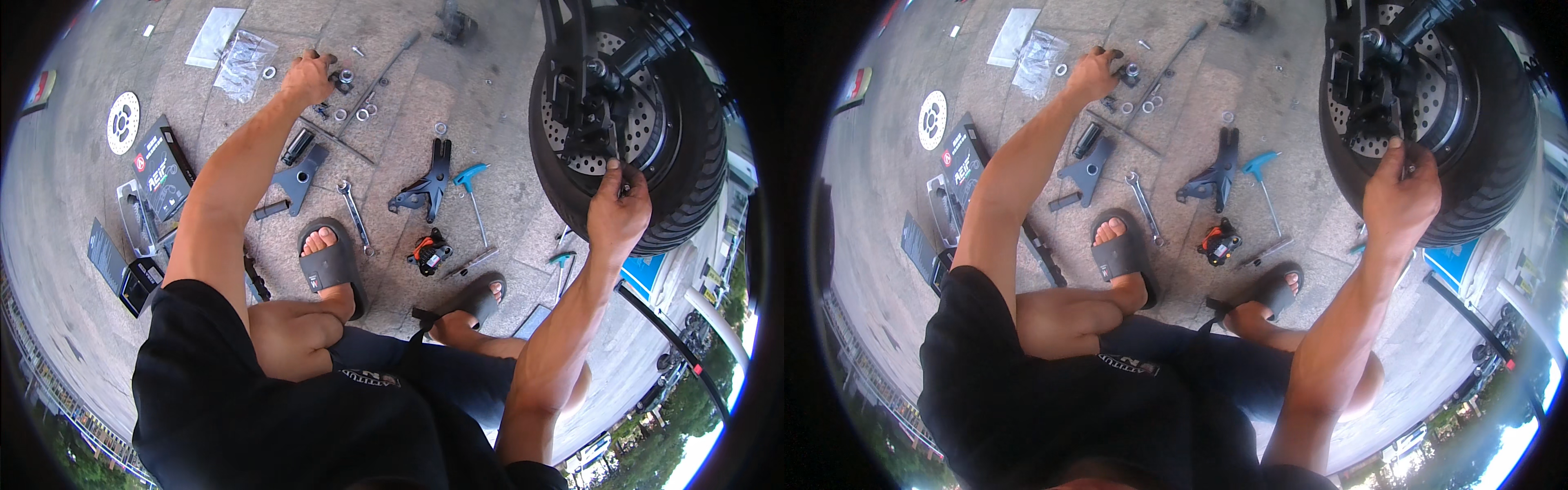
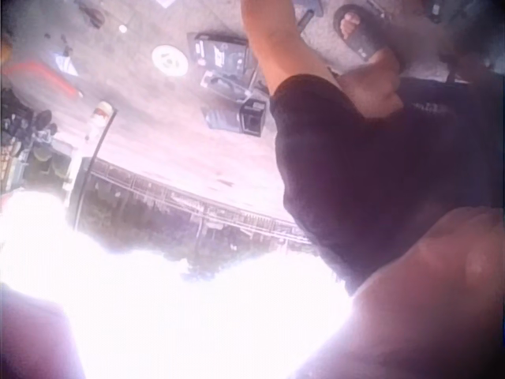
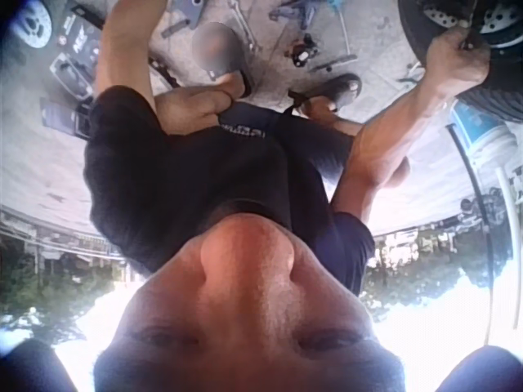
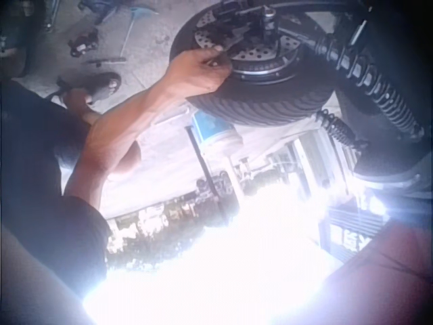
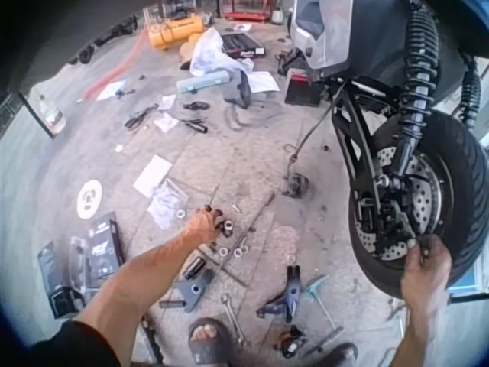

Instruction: The person is working on the rear brake assembly of a motorcycle. They repeatedly remove and reattach the brake caliper, using a wrench to loosen and tighten bolts, and a hammer to tap the caliper into place. The person also handles the brake disc and various tools scattered on the ground.

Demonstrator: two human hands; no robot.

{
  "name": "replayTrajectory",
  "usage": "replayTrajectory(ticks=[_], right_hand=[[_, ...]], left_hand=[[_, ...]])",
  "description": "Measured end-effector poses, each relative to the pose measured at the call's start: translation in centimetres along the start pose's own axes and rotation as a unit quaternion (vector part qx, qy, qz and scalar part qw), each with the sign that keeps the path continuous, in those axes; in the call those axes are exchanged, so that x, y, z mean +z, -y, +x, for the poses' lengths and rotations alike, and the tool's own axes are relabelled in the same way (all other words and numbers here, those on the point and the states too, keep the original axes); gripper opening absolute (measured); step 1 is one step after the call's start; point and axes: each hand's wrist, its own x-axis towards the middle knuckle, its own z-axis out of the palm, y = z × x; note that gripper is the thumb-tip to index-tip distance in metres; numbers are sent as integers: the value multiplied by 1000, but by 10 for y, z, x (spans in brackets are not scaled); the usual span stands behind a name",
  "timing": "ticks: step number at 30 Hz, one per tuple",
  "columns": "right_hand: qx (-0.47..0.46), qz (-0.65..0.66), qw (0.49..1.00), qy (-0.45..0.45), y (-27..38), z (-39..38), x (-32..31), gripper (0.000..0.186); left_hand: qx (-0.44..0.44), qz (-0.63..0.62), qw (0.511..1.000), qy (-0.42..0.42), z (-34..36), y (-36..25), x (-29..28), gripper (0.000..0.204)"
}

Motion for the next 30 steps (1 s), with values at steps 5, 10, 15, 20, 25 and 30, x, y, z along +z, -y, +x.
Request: replayTrajectory(ticks=[5, 10, 15, 20, 25, 30], right_hand=[[18, -15, 1000, 3, 2, 0, -2, 29], [-13, -17, 1000, -11, 1, 0, 1, 31], [20, -14, 1000, 5, 2, -1, -2, 29], [-7, -3, 1000, -9, 3, -1, -1, 24], [-33, 12, 999, -18, -1, -4, 0, 20], [-23, 31, 999, -15, -1, -3, 1, 22]], left_hand=[[0, -30, 999, -14, -4, -5, 8, 42], [99, -39, 989, -99, -7, -15, -9, 39], [201, 3, 973, 112, -49, -91, 10, 38], [285, 75, 895, 334, -119, -154, 50, 38], [287, 9, 945, 156, -114, -148, 64, 42], [380, 66, 912, 138, -142, -129, 81, 37]])
